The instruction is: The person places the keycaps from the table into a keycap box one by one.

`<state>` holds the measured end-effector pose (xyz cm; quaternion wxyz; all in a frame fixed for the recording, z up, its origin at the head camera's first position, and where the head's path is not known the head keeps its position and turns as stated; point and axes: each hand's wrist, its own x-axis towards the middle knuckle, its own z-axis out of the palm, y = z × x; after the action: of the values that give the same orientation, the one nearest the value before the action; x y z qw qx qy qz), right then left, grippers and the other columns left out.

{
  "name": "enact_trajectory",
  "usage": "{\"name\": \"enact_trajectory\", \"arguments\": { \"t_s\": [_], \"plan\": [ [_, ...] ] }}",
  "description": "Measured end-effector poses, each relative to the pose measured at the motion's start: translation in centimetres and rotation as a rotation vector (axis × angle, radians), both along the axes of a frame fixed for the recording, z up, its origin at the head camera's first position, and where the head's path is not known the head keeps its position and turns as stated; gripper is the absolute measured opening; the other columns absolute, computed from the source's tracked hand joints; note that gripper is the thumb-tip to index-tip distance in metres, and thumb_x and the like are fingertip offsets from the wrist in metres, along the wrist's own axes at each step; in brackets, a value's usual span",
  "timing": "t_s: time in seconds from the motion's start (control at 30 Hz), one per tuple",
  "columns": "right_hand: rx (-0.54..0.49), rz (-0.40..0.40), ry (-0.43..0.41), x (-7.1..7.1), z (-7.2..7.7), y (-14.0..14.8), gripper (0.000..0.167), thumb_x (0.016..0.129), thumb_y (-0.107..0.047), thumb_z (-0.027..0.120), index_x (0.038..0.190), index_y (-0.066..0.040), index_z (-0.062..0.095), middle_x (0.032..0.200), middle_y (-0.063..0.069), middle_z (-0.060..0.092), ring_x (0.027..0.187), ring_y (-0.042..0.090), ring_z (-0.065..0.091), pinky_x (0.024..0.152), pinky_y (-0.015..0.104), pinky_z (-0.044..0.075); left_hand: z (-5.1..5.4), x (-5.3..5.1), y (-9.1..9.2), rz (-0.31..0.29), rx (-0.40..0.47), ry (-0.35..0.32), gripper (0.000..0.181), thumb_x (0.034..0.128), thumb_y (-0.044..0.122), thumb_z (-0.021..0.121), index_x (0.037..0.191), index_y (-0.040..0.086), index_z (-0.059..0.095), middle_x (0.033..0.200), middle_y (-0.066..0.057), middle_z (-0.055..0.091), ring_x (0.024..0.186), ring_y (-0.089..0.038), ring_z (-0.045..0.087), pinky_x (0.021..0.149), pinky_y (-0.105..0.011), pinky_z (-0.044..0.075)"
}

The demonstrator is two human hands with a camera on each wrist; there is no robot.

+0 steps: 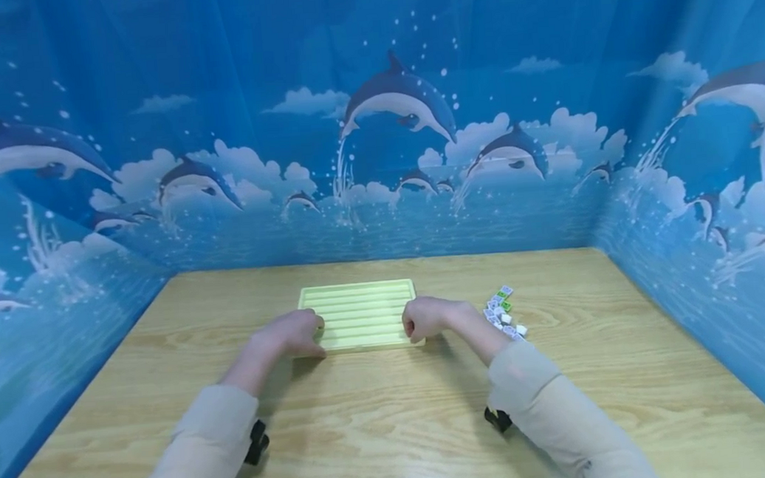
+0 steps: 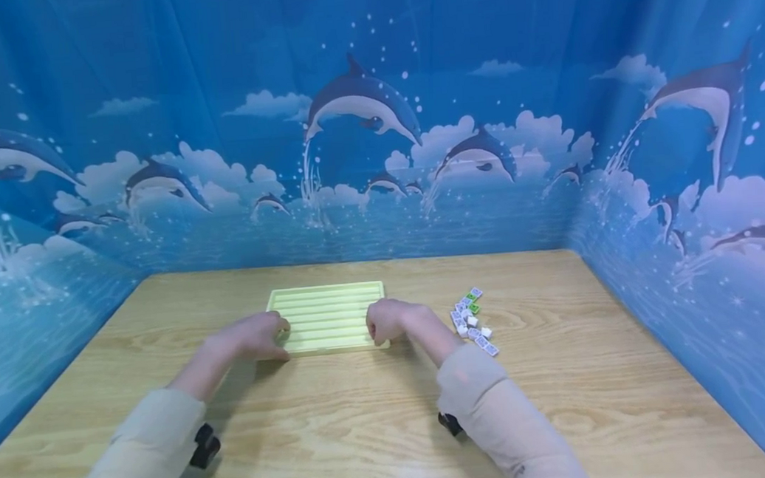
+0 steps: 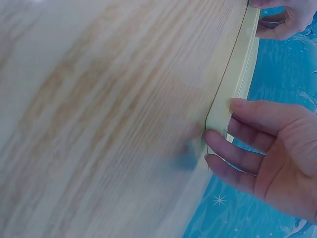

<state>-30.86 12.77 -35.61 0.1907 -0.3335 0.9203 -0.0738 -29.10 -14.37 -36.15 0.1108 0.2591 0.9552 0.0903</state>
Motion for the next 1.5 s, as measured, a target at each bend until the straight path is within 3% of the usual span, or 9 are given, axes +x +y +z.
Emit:
{"name": "enact_trajectory", "arguments": {
  "t_s": [0.17,0.4,0.63,1.13,1.5],
  "plan": [
    [-0.014,0.004,-0.004,0.2,0.0,0.4,0.036,0.08,0.003,0.056,0.055,-0.017,0.041,0.05,-0.006,0.026,0.046,0.008,0.023,0.049,0.022,0.027,-0.2,0.0,0.3,0.001,0.007,0.0,0.027,0.0737,0.023,0.076,0.078,0.007,0.054,0.074,-0.003,0.046,0.066,-0.017,0.042,0.058,-0.031,0.037],
    [-0.008,-0.01,0.001,0.5,0.2,0.9,0.02,0.081,0.001,0.06,0.066,-0.013,0.058,0.058,-0.006,0.043,0.053,0.008,0.036,0.053,0.022,0.034,-0.1,0.0,0.9,-0.008,-0.006,-0.003,0.028,0.0741,0.023,0.076,0.082,0.006,0.056,0.076,-0.003,0.047,0.068,-0.017,0.043,0.059,-0.031,0.037],
    [0.01,-0.008,0.007,0.6,0.3,1.5,0.012,0.082,-0.004,0.063,0.073,-0.013,0.063,0.065,-0.005,0.052,0.058,0.008,0.043,0.056,0.022,0.038,0.1,-0.2,1.5,-0.023,-0.032,-0.022,0.029,0.0744,0.024,0.076,0.086,0.003,0.058,0.077,-0.004,0.047,0.069,-0.017,0.043,0.06,-0.031,0.038],
    [-0.001,-0.056,-0.048,1.3,0.4,3.2,0.008,0.084,-0.007,0.063,0.077,-0.011,0.062,0.072,-0.003,0.056,0.063,0.01,0.049,0.06,0.025,0.043,0.1,-0.5,3.2,-0.077,-0.089,-0.011,0.034,0.0776,0.028,0.074,0.097,0.004,0.06,0.086,-0.004,0.052,0.076,-0.017,0.048,0.066,-0.035,0.042],
    [-0.017,-0.034,-0.055,1.6,0.3,4.6,0.012,0.085,-0.002,0.06,0.079,-0.013,0.062,0.073,-0.004,0.054,0.065,0.011,0.045,0.06,0.025,0.04,0.2,-0.4,4.4,-0.083,-0.103,-0.028,0.039,0.0785,0.03,0.073,0.104,0.004,0.06,0.09,-0.003,0.053,0.081,-0.017,0.05,0.073,-0.036,0.045]
  ]
}}
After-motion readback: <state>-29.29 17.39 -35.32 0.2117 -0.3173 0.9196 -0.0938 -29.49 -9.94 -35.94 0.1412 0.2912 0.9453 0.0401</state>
